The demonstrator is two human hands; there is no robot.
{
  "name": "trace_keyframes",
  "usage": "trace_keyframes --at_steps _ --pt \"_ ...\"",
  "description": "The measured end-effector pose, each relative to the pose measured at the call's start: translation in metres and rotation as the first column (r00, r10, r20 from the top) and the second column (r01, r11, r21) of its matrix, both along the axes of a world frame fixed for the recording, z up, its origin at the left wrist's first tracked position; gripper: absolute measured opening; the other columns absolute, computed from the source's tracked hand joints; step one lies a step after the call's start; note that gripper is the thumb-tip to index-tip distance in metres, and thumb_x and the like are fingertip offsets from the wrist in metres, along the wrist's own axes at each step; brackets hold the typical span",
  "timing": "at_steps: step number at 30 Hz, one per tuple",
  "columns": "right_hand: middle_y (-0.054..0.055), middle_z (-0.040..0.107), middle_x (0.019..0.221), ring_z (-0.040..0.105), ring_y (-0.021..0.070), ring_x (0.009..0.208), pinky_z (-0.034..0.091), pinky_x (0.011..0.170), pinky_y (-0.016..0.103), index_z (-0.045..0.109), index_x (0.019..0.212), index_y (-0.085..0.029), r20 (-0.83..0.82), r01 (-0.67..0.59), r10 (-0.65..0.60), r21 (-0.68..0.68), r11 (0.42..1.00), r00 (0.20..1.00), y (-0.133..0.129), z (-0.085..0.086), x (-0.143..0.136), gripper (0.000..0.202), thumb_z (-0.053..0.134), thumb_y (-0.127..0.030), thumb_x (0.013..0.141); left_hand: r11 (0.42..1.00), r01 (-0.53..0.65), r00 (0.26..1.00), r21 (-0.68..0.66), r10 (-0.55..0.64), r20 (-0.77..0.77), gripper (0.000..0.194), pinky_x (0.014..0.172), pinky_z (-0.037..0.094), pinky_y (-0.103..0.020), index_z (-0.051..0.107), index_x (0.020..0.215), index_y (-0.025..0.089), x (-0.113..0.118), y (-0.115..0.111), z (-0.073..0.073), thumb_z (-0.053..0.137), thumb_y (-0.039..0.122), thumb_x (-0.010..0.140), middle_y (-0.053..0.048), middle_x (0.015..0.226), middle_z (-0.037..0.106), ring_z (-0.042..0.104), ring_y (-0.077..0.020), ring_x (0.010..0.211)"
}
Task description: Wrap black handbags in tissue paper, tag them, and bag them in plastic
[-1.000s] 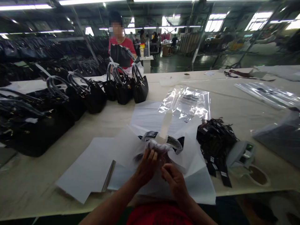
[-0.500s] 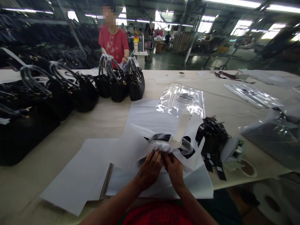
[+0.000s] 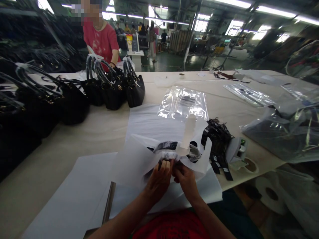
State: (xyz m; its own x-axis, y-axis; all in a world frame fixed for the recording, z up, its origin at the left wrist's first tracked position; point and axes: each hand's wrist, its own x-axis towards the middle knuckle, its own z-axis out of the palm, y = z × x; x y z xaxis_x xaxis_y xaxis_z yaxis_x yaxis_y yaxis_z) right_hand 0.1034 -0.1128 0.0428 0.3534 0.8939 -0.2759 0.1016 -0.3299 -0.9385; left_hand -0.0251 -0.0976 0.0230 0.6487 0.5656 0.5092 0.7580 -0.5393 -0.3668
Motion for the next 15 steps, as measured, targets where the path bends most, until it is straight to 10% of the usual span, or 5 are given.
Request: trace_keyframes --at_steps 9,15 --pt "0.004 0.065 0.061 0.059 0.0176 0.051 0.048 0.048 0.028 0.06 0.079 -0.016 0.044 0.13 -0.129 -0.017 0.991 0.991 -0.007 -0.014 -0.004 0.037 0.063 -0.051 0.067 1.0 0.003 1.0 -0.024 -0.003 0.005 0.043 0.088 0.04 -0.034 0.055 0.124 0.011 0.0 0.004 -0.002 0.038 0.017 0.085 -0.01 0.113 0.053 0.047 -0.0203 0.108" --pt "0.002 0.062 0.056 0.057 0.0179 0.05 0.042 0.05 0.027 0.057 0.064 -0.02 0.403 0.14 -0.106 -0.057 0.988 0.909 -0.003 -0.027 0.006 0.032 0.062 -0.052 0.068 0.999 0.037 0.998 -0.013 -0.037 0.042 0.045 0.091 0.038 -0.035 0.055 0.124 0.009 -0.001 0.007 -0.006 0.038 0.014 0.082 -0.012 0.113 0.055 0.049 -0.0209 0.106"
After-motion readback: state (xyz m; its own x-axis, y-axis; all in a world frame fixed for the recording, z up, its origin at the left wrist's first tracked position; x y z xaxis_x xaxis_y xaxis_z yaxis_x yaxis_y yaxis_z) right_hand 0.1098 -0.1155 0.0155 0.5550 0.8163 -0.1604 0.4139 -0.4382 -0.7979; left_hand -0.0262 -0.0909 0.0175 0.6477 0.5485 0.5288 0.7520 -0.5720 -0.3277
